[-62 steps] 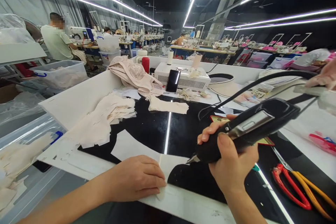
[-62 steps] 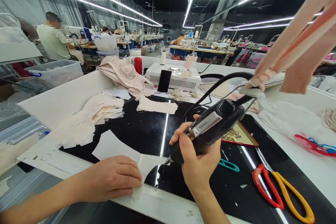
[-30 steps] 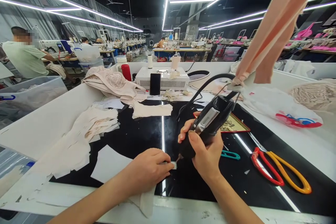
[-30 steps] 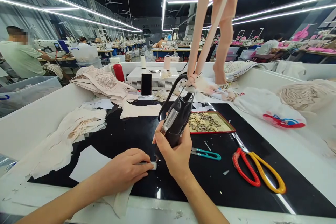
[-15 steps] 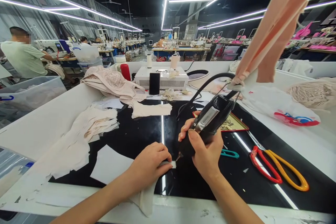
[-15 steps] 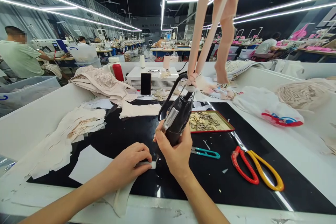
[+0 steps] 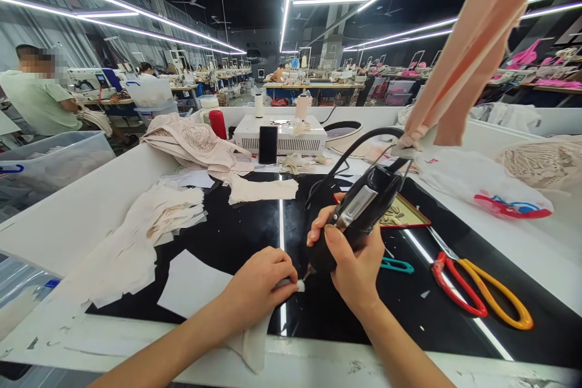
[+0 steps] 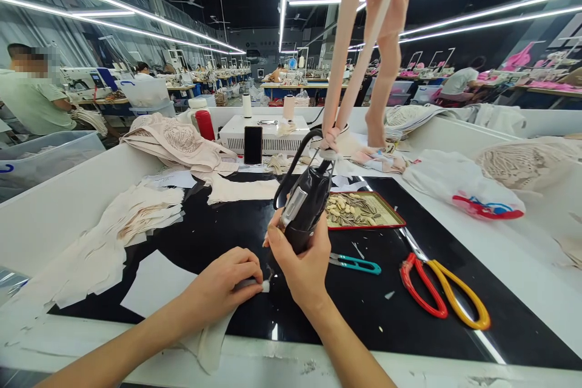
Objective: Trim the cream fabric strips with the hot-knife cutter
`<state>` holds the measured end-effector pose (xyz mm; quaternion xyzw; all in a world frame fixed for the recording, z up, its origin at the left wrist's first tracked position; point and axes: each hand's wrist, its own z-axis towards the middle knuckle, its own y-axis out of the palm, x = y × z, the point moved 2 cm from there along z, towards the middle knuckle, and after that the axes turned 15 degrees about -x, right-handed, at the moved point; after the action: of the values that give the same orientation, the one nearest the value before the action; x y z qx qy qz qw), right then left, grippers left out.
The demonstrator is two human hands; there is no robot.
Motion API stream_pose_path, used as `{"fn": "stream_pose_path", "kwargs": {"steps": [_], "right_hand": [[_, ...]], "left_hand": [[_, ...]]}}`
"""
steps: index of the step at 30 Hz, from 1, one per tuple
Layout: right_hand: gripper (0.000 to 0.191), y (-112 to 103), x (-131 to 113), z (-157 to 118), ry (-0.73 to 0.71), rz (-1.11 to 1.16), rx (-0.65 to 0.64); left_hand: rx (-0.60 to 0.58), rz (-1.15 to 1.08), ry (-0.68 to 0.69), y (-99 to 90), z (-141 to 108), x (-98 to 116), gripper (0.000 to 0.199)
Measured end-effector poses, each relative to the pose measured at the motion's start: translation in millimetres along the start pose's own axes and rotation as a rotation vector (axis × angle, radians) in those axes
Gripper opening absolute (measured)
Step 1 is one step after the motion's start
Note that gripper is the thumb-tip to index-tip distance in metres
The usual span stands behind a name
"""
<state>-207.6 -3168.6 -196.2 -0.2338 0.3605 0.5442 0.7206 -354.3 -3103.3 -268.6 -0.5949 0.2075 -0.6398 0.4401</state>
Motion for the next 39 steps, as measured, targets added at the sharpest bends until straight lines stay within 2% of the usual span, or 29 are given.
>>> {"fn": "stream_pose_path", "kwargs": {"steps": [12,18,24,32,39], "right_hand": [[0.033,4,-3,-2,-0.012,0.031,-0.009],[0.033,6,-3,-3,-0.023,0.020,-0.007],[0.035,6,-2,-2,-0.013,0.033,0.001],[0.034,1,1,-3,-0.016,0.034,0.007],[0.035,7,-5,-7,-0.008,0.074,-0.031]], "left_hand": [[-0.007,0.019,0.016,-0.3,-1,-1,0.012],[-0.002,0.107,0.103,1.1,-4,-1,0.007],[0.042,0.212,0.187,1.4,-11,1,0.013],[0.090,0.272,0.212,3.0,-14,2,0.014],[0.101,0.261,0.225,2.3,-14,1,0.016]]}}
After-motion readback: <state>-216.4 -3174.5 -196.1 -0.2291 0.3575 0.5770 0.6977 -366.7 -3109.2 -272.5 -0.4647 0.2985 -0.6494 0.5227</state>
